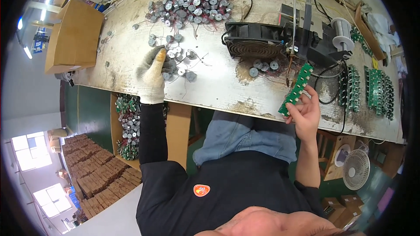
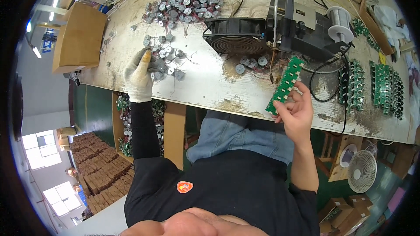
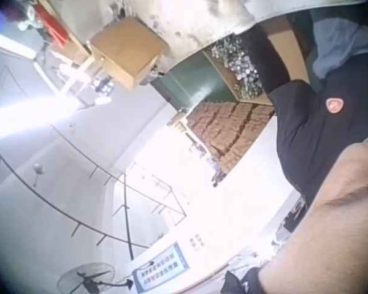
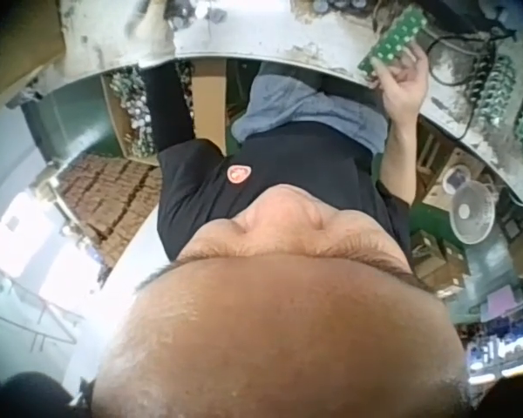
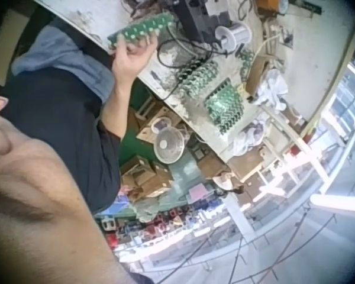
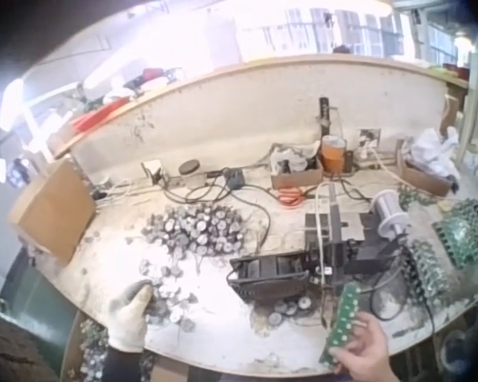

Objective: The person solders small electronic components and motors onto a green printed circuit board using a soldering machine and solder wire, with a cooling fan in use.

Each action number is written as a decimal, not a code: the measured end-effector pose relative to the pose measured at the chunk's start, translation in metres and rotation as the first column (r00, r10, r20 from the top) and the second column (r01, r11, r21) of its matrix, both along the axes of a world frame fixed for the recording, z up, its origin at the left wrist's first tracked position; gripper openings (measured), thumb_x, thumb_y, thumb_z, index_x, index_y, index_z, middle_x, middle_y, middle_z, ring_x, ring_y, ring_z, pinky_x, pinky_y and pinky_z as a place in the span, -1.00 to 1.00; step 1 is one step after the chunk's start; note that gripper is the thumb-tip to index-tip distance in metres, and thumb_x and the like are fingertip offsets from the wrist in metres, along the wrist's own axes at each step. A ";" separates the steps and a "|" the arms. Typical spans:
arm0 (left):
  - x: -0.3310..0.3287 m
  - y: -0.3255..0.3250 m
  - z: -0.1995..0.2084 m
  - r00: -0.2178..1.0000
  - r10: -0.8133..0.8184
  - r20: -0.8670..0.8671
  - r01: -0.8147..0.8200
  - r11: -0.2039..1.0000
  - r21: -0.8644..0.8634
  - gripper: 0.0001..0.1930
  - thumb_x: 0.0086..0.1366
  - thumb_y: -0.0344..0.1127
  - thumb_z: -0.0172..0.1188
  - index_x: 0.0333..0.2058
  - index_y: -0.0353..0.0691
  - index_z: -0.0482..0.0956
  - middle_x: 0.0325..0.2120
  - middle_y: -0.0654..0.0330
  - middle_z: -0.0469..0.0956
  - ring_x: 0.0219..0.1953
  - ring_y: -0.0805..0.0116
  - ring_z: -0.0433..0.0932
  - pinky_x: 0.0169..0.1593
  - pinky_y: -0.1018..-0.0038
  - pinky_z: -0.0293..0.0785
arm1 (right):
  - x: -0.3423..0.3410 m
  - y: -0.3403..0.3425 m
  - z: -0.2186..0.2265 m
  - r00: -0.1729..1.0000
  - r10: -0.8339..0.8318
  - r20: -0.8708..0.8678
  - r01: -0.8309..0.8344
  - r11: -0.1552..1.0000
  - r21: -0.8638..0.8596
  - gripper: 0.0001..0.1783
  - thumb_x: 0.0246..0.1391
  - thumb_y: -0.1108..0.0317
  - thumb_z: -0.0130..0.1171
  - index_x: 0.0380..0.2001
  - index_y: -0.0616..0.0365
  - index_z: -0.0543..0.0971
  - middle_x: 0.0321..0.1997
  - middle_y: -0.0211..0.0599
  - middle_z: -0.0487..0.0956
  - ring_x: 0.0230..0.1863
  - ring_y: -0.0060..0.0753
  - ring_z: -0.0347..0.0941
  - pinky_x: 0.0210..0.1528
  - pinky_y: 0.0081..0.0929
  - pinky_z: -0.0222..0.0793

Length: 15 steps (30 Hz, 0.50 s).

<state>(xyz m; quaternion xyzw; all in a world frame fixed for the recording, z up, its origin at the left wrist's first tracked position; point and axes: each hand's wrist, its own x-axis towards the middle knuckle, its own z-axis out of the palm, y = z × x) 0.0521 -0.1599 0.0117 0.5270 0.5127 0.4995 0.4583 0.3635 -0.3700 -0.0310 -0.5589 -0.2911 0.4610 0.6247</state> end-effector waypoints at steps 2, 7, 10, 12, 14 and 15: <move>0.004 -0.001 0.005 1.000 0.007 -0.027 -0.007 0.999 -0.033 -0.65 0.28 -0.28 0.21 -0.08 -0.45 0.51 -0.47 0.18 0.54 -0.53 0.51 0.50 -0.45 0.64 0.40 | 0.000 0.000 0.001 1.000 0.008 0.002 -0.008 1.000 -0.001 -0.33 0.00 0.68 0.15 0.16 0.30 0.11 -0.10 -0.09 0.49 -0.51 -0.60 0.48 -0.63 -0.73 0.38; 0.005 0.008 -0.007 0.996 -0.092 -0.001 0.090 0.984 -0.155 -0.58 0.28 -0.19 0.22 -0.05 -0.45 0.50 -0.50 0.22 0.48 -0.54 0.53 0.46 -0.48 0.64 0.36 | 0.002 -0.001 0.000 1.000 0.006 0.020 -0.006 1.000 0.005 -0.33 0.00 0.68 0.15 0.16 0.30 0.11 -0.10 -0.09 0.48 -0.49 -0.60 0.48 -0.63 -0.74 0.38; -0.003 0.011 -0.011 0.996 -0.087 0.003 0.084 0.954 -0.288 -0.63 0.30 -0.17 0.19 -0.10 -0.40 0.54 -0.47 0.18 0.54 -0.51 0.51 0.51 -0.44 0.62 0.42 | -0.001 -0.001 0.001 1.000 0.011 0.004 -0.011 1.000 -0.007 -0.33 0.00 0.68 0.15 0.15 0.30 0.12 -0.11 -0.09 0.48 -0.50 -0.61 0.47 -0.62 -0.74 0.39; 0.000 0.013 -0.018 0.993 -0.084 0.077 0.101 0.963 -0.251 -0.62 0.31 -0.17 0.18 -0.09 -0.42 0.52 -0.44 0.15 0.55 -0.47 0.47 0.52 -0.41 0.60 0.45 | -0.001 -0.001 0.000 1.000 0.010 0.017 -0.010 1.000 0.001 -0.33 0.00 0.68 0.15 0.15 0.30 0.12 -0.11 -0.09 0.48 -0.49 -0.61 0.47 -0.62 -0.74 0.39; 0.004 0.010 -0.020 0.986 -0.080 0.148 0.111 0.970 -0.217 -0.61 0.32 -0.17 0.17 -0.08 -0.44 0.49 -0.41 0.12 0.55 -0.44 0.44 0.54 -0.39 0.57 0.48 | 0.000 -0.003 -0.001 1.000 0.012 0.026 -0.012 1.000 0.004 -0.33 0.00 0.69 0.15 0.16 0.30 0.11 -0.11 -0.08 0.48 -0.49 -0.62 0.47 -0.62 -0.74 0.39; 0.007 0.007 -0.019 0.984 -0.075 0.162 0.105 0.977 -0.185 -0.60 0.33 -0.18 0.16 -0.05 -0.43 0.47 -0.39 0.11 0.54 -0.42 0.42 0.55 -0.36 0.56 0.50 | 0.000 -0.004 -0.001 0.999 0.021 0.024 -0.021 1.000 0.005 -0.33 0.00 0.69 0.15 0.16 0.31 0.12 -0.11 -0.09 0.48 -0.49 -0.61 0.47 -0.61 -0.74 0.39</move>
